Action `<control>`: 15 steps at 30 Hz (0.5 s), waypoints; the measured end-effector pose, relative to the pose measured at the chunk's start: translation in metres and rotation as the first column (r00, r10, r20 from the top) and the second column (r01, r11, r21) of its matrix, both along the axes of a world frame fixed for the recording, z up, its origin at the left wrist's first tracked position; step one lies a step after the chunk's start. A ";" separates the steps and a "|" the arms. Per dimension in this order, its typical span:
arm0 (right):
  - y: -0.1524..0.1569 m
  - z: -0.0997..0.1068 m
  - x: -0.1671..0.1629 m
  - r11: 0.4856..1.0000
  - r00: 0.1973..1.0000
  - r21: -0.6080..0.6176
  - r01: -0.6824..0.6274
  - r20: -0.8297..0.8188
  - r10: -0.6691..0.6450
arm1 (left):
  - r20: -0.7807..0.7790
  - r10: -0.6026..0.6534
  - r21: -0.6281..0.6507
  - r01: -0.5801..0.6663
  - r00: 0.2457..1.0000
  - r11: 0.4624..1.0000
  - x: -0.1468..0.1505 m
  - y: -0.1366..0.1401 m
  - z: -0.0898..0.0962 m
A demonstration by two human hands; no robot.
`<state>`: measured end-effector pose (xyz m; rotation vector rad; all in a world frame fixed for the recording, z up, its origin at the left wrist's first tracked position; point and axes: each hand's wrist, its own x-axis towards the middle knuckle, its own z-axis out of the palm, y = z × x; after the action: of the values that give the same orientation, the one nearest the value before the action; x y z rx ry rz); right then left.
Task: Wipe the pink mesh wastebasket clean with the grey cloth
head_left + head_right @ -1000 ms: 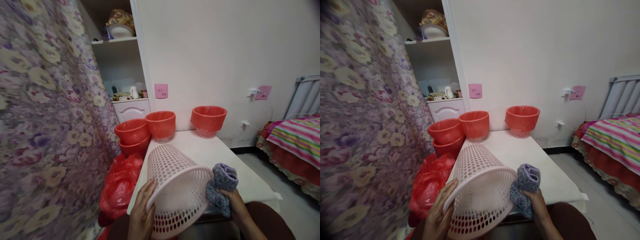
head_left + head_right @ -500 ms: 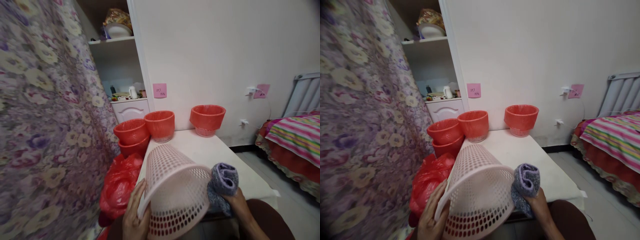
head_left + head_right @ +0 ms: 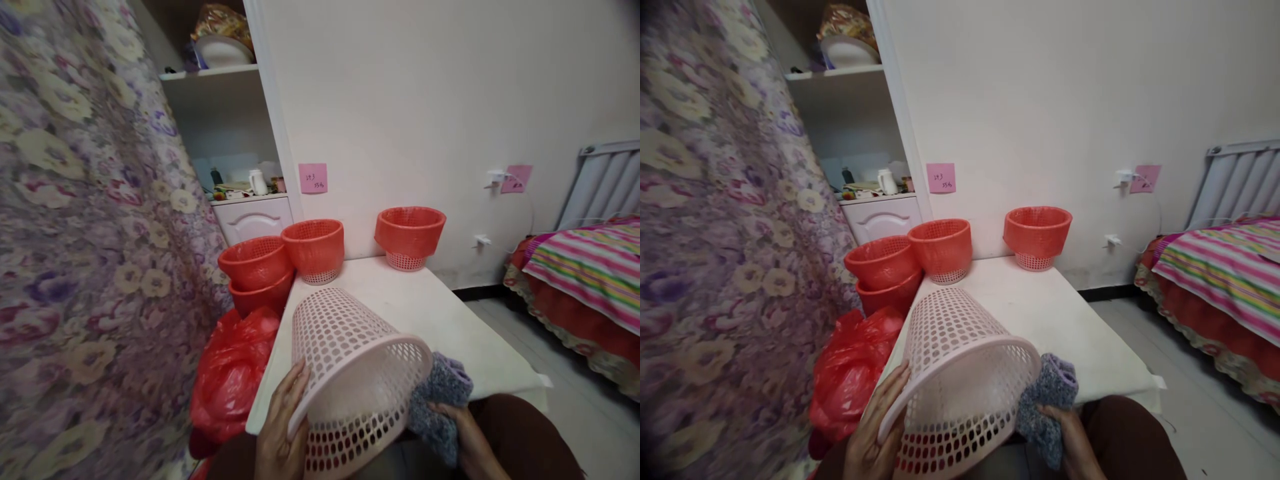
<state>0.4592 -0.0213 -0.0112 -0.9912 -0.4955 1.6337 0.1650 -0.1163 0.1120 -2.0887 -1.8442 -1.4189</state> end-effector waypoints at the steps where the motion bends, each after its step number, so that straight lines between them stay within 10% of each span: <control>1: -0.004 -0.006 -0.004 0.999 1.000 -0.024 -0.023 -0.007 0.022 | 0.017 0.005 -0.004 -0.005 1.000 1.000 -0.001 -0.001 -0.001; 5: -0.009 -0.006 -0.010 0.999 0.999 0.013 -0.047 0.017 0.046 | 0.043 0.071 -0.004 -0.071 0.997 0.997 -0.006 -0.006 0.002; 15: 0.006 0.089 0.033 0.934 0.825 0.357 0.009 0.525 -0.209 | -0.032 0.040 0.017 -0.040 0.999 0.999 -0.002 -0.007 0.011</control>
<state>0.4924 -0.0151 0.0781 -1.2004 -1.0593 1.0788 0.1634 -0.1232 0.1226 -2.0431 -1.8451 -1.3784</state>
